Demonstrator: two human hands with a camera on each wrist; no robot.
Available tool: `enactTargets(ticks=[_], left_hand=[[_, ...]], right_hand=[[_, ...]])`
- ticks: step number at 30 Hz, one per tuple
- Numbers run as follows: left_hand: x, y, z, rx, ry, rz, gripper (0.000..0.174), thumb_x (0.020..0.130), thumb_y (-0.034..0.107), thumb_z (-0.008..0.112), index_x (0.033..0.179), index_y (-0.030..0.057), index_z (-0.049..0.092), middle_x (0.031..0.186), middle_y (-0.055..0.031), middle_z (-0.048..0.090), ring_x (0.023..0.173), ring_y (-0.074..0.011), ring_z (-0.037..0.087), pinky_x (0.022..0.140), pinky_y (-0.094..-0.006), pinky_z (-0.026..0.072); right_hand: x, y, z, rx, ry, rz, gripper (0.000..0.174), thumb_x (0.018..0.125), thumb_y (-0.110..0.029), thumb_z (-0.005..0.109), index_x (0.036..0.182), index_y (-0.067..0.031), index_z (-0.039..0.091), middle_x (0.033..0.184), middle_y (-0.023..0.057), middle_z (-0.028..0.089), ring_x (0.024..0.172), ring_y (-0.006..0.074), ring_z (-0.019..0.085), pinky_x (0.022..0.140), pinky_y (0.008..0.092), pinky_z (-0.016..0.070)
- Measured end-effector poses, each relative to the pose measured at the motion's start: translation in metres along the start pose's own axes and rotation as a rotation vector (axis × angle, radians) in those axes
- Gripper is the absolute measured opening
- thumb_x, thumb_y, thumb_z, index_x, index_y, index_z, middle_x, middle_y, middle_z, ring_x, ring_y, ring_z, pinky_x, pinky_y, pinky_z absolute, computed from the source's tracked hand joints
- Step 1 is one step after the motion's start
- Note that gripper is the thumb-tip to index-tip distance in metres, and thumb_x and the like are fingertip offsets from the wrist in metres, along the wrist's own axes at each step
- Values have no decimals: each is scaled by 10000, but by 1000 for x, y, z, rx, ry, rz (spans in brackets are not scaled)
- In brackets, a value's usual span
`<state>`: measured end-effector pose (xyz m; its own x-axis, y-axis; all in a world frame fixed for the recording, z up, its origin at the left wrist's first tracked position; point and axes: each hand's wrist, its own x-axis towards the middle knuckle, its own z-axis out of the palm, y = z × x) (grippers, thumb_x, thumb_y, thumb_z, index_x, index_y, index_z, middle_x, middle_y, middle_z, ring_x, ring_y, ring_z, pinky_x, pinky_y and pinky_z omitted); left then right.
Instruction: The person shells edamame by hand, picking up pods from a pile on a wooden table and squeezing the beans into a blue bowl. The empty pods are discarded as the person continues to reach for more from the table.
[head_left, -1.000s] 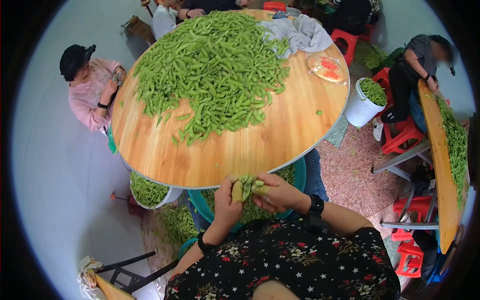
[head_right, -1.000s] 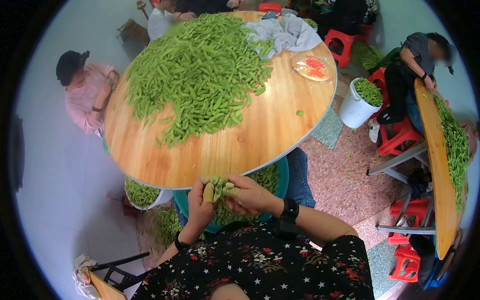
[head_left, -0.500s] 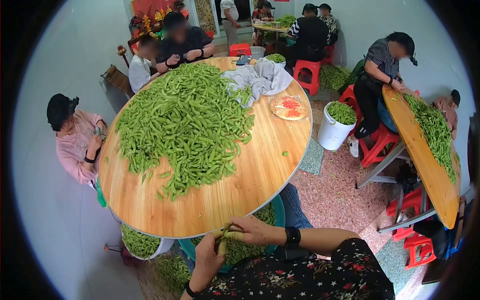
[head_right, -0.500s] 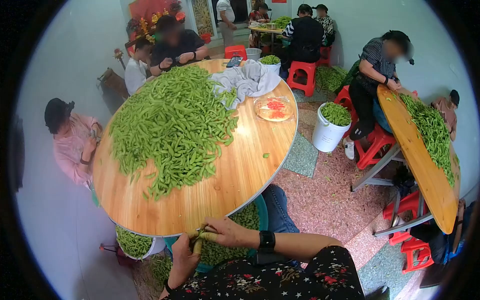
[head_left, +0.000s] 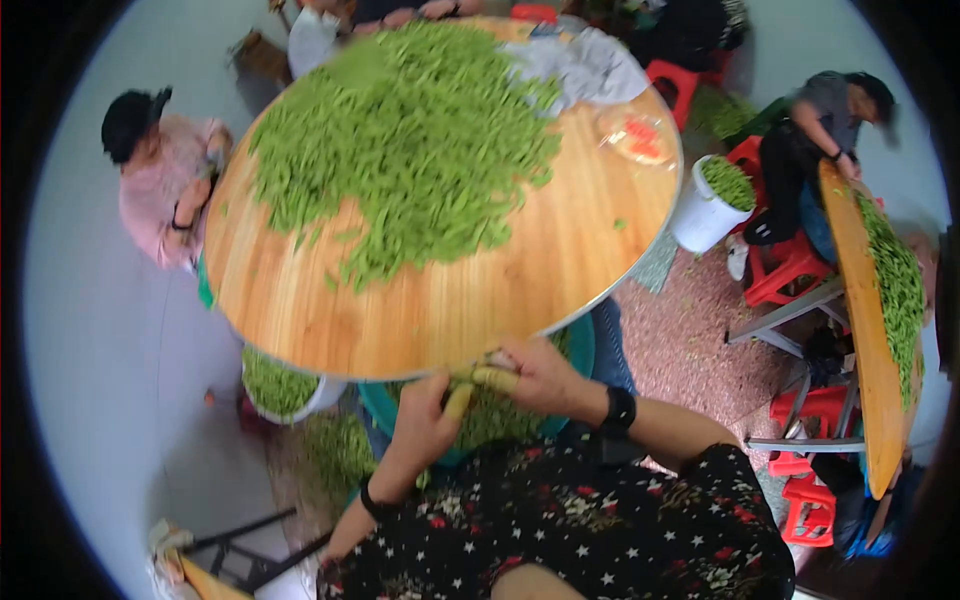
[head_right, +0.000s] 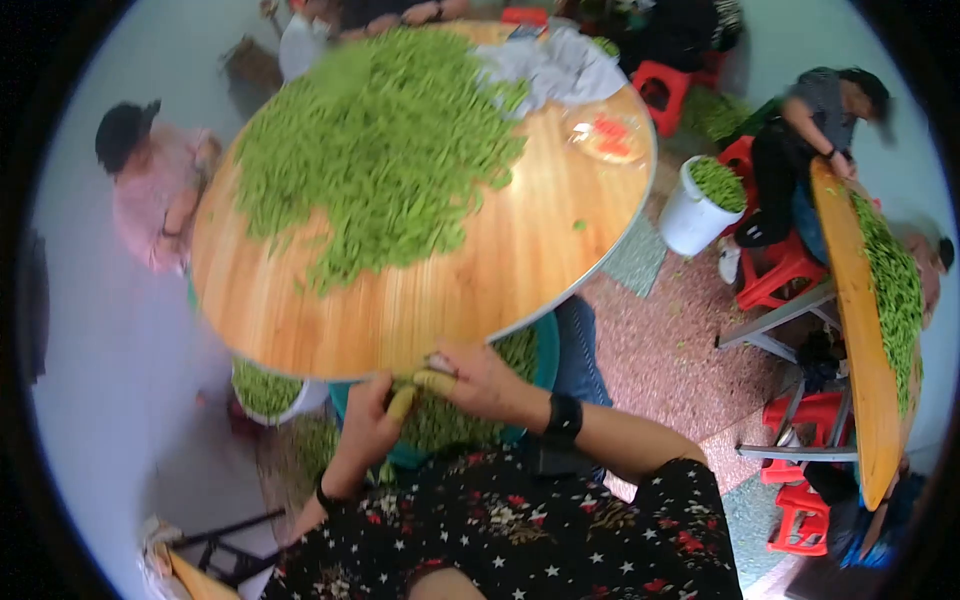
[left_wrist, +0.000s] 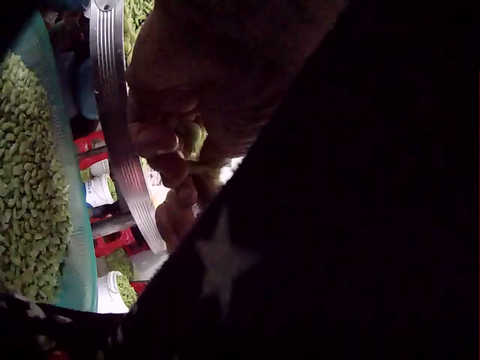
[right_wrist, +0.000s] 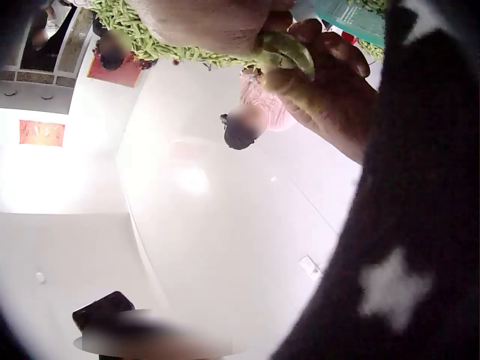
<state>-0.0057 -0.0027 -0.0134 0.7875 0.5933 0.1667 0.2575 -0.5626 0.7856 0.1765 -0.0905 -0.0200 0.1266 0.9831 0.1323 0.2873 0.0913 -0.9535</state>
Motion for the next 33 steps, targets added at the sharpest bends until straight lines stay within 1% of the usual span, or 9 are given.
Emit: enactTargets(ticks=[4, 6, 9, 15, 17, 23, 30, 32, 33], left_hand=[[2, 9, -2, -94, -24, -172, 160, 857, 98, 596, 988, 6, 604, 737, -183, 588, 660, -366, 582, 599, -402, 449], [2, 12, 0, -111, -3, -1, 215, 877, 77, 570, 1072, -12, 591, 802, -157, 637, 697, -286, 627, 628, -343, 473], [-2, 6, 1, 16, -47, 73, 244, 884, 62, 539, 1114, -9, 580, 849, -171, 634, 744, -316, 630, 659, -358, 482], [-2, 7, 2, -46, -131, -12, 222, 875, 49, 544, 1086, -8, 583, 831, -163, 642, 738, -315, 633, 661, -358, 487], [-3, 8, 1, -45, -109, -22, 212, 872, 40, 546, 1075, -9, 584, 819, -161, 642, 729, -316, 634, 647, -357, 485], [-3, 12, 6, 21, -92, 30, 150, 865, 22, 549, 1006, -17, 581, 786, -161, 643, 698, -313, 641, 613, -350, 484], [-1, 15, 0, -30, -134, -56, 89, 867, 27, 547, 942, -18, 563, 751, -153, 638, 686, -311, 643, 607, -354, 482], [-1, 8, 1, -11, -105, -44, 87, 867, 33, 550, 937, -16, 563, 750, -153, 637, 684, -308, 642, 607, -355, 482], [0, 6, 2, 5, -80, -31, 85, 866, 38, 554, 932, -15, 563, 750, -153, 637, 681, -305, 642, 607, -355, 482]], right_hand=[[2, -5, 2, -84, -34, -124, 211, 840, -163, 658, 931, -30, 521, 694, 152, 531, 629, 327, 552, 569, 372, 440], [3, -2, 3, -139, -43, -156, 215, 831, -145, 658, 940, -26, 516, 695, 165, 537, 649, 356, 566, 569, 387, 443], [5, 4, 5, -179, -25, -201, 194, 814, -102, 631, 938, -19, 508, 696, 193, 545, 676, 406, 565, 570, 417, 444], [4, 3, 5, -240, 6, -180, 152, 767, -38, 584, 878, -6, 485, 680, 205, 538, 639, 417, 554, 562, 424, 439], [5, -4, 1, -99, -86, -38, 139, 758, -28, 577, 843, -2, 471, 684, 210, 536, 644, 410, 559, 563, 423, 439], [3, 1, 10, -296, 12, -247, 186, 734, -5, 573, 888, -19, 470, 781, 195, 540, 732, 410, 562, 613, 448, 444], [0, 6, 2, -329, -47, -215, 202, 747, -1, 567, 936, -19, 498, 803, 195, 554, 757, 420, 562, 635, 436, 455], [0, -6, -7, -62, -137, -117, 158, 826, -43, 605, 970, -12, 547, 706, 74, 533, 587, 199, 588, 546, 326, 461], [0, -9, -6, -62, -137, -117, 158, 826, -43, 605, 970, -12, 547, 706, 74, 533, 587, 199, 588, 546, 326, 461]])
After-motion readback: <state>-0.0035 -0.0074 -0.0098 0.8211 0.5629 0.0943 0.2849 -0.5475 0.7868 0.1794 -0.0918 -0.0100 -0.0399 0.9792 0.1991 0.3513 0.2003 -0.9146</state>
